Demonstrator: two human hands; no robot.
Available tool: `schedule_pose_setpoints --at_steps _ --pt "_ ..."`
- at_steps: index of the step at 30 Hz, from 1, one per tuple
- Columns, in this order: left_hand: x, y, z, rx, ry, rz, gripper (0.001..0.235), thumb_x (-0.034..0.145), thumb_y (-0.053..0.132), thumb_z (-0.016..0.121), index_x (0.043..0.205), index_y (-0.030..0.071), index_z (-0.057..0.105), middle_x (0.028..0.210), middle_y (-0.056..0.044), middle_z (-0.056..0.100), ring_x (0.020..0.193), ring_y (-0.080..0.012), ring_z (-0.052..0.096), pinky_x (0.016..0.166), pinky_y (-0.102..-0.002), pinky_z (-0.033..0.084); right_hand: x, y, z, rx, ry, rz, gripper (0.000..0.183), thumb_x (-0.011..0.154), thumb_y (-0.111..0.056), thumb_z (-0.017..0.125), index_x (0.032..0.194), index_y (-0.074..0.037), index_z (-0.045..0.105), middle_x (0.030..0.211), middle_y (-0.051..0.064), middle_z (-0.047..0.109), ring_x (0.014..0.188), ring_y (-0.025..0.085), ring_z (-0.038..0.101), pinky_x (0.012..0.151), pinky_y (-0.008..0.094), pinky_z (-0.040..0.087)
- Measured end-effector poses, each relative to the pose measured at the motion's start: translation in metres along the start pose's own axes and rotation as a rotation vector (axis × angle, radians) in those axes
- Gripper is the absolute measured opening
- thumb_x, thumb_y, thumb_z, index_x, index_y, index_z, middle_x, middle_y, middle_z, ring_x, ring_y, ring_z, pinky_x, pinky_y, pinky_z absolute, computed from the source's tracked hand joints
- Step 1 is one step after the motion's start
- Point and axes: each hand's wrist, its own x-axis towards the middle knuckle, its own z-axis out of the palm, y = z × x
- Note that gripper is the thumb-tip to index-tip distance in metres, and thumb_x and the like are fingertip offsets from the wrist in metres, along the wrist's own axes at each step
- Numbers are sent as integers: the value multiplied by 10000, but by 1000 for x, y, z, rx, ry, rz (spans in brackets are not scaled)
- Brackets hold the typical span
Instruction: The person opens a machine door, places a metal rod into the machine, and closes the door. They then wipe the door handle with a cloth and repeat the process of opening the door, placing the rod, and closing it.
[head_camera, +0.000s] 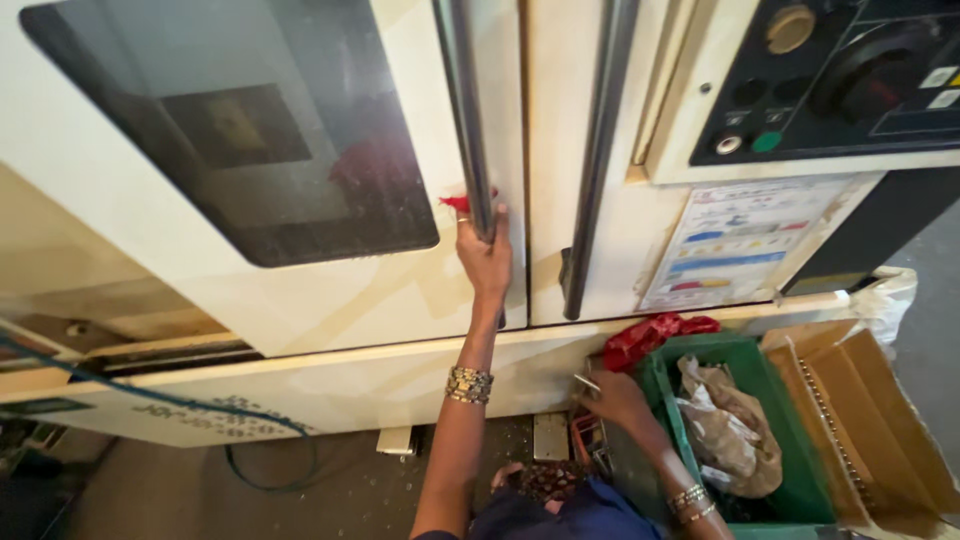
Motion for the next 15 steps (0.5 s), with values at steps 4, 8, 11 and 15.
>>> schedule_pose_setpoints --at_steps 4,8,11,15 --pt "-3 -2 -11 211 -190 -447 437 1052 339 706 1152 -70 587 753 -136 596 687 -213 563 702 -382 483 9 -22 5 61 136 -237 298 833 -341 718 1057 -148 753 987 162 743 941 395 701 796 490 564" --pt "-42 6 -40 391 -226 -149 675 1027 313 647 1515 -51 355 1163 -223 617 1029 -308 599 969 -446 491 -3 -52 -27 129 158 -249 307 896 -363 710 1070 -114 752 973 174 736 906 400 697 753 485 557" --pt "-89 21 -65 471 -215 -22 784 1039 250 648 1569 -107 194 1571 -351 366 1346 -404 492 1175 -504 377 -20 -88 -70 304 173 -312 269 905 -316 742 1061 -100 771 938 146 770 835 287 758 720 393 570" --pt "-149 47 -98 253 -357 -131 786 975 157 691 1596 -44 254 1521 -313 453 1434 -439 477 1226 -507 358 -37 -137 -112 534 158 -252 236 908 -197 777 1105 -67 761 978 90 729 717 178 710 641 311 564"
